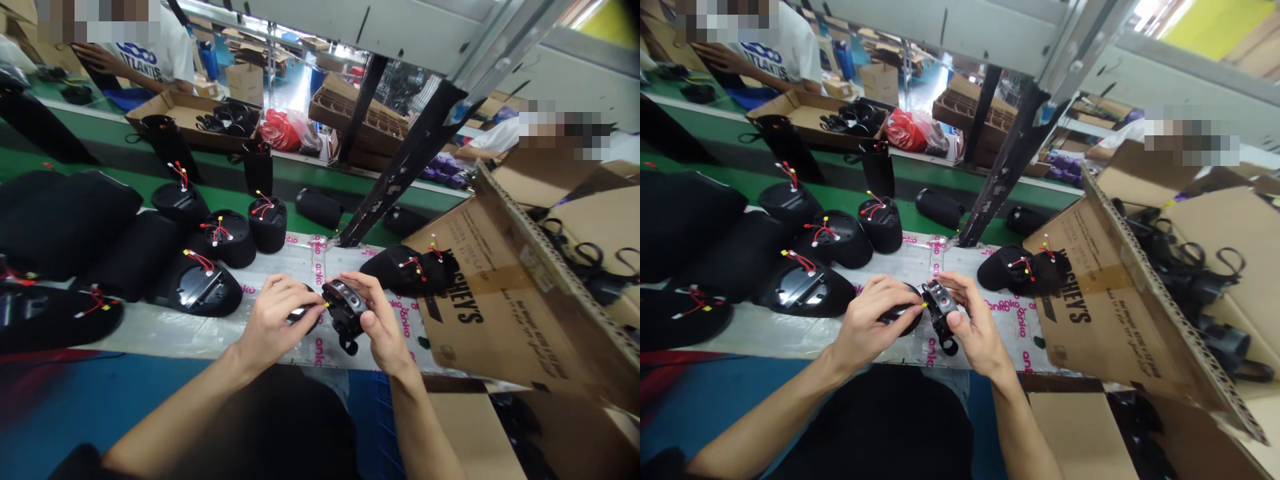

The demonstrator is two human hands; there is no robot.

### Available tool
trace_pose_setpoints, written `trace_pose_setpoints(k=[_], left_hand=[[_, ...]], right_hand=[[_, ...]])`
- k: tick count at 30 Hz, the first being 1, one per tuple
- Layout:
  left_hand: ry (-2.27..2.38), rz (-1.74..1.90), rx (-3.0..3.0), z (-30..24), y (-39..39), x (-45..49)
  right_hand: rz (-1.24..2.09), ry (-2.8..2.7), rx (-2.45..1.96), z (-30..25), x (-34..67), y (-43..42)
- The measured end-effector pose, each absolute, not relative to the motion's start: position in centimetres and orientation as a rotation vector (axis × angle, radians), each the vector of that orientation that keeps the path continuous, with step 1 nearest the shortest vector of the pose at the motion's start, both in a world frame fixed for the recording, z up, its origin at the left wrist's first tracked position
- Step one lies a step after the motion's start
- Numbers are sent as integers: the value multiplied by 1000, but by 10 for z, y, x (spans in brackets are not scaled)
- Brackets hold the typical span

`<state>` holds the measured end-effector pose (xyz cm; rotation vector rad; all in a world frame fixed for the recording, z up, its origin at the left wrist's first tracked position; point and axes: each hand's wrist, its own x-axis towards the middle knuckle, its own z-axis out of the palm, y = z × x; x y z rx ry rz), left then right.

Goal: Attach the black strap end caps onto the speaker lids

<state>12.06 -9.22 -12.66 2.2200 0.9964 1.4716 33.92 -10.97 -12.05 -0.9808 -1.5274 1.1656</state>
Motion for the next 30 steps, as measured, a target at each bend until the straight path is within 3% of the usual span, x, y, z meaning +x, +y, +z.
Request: trace_pose_setpoints(k=[14,19,30], left_hand=[[912,1202,2497,-117,-89,109],[930,1040,2433,-108,-87,106],[983,1207,2170,-129,-101,90]], right_hand=[[1034,-1376,-1145,-136,319,-126],[998,-1590,-1099,-131,327,-128],[1149,-1834,-1175,-100,328,-138]])
